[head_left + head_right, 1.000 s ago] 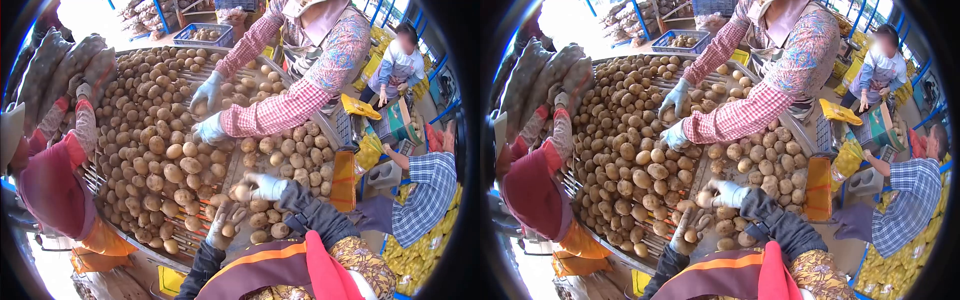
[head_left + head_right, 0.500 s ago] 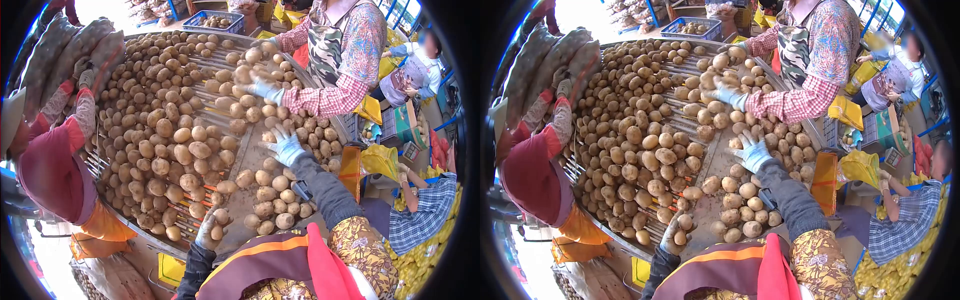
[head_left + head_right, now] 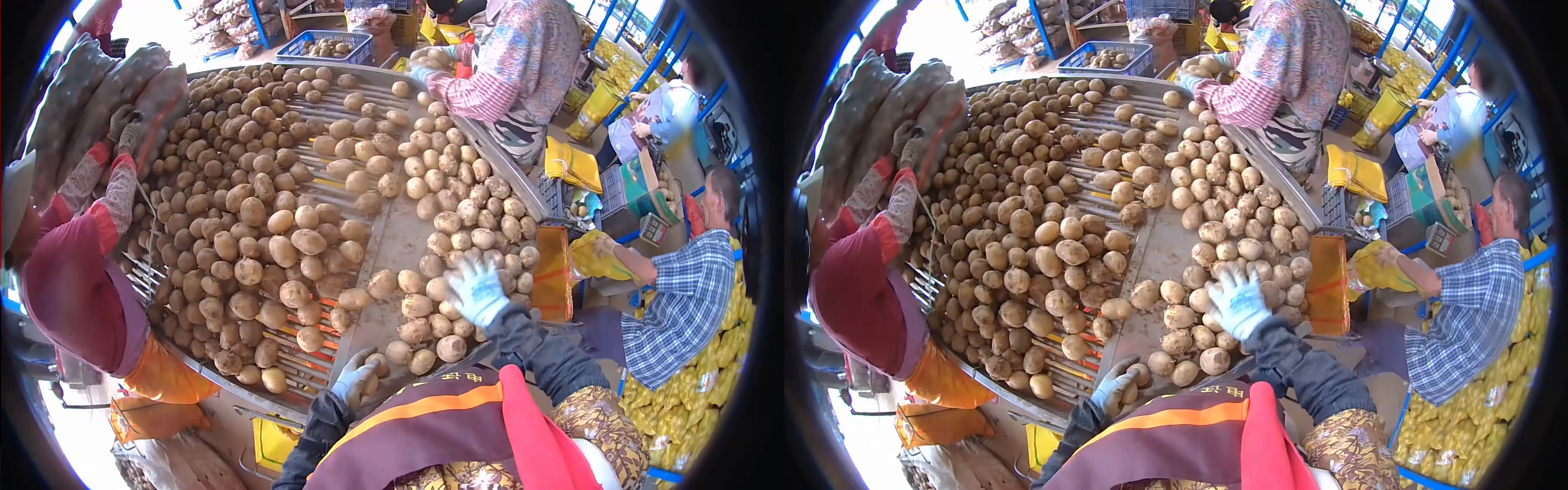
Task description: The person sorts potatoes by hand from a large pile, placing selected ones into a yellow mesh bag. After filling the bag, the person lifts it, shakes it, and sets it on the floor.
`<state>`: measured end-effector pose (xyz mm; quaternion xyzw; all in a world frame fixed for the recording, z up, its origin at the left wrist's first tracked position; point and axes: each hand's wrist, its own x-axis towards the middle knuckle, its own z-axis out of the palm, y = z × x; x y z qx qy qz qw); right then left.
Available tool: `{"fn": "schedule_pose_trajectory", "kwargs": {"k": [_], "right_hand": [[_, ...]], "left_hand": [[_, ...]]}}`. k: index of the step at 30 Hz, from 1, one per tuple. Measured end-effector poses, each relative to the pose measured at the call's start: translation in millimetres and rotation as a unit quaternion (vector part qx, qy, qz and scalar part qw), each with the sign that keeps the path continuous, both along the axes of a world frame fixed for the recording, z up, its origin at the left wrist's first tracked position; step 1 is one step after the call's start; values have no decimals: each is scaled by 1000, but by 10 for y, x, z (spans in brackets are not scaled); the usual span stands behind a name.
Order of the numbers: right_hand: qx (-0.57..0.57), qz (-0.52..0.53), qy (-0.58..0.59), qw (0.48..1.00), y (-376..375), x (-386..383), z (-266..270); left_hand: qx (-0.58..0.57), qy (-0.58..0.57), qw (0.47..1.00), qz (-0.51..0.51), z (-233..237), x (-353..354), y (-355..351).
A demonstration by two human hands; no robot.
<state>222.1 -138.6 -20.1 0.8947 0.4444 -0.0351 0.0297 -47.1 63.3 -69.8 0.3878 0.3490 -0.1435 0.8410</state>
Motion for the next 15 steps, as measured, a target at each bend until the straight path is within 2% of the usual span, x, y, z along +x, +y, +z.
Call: {"fn": "schedule_pose_trajectory", "kwargs": {"k": [1,4,8,12,15], "right_hand": [[-29,38,26,999,-60,-195,193],[-59,57,118,990,-414,-739,-169],[-38,71,70,994,-628,-648,-428],[28,29,96,995,-686,-606,-525],[47,0,98,994,-674,-502,-435]], "left_hand": [[27,0,1000,-4,-18,70,-34],[64,16,997,-49,3,218,-25],[76,-8,996,-47,-49,333,-50],[86,-2,995,-50,-22,503,-32],[79,-30,996,0,66,666,-96]]}}
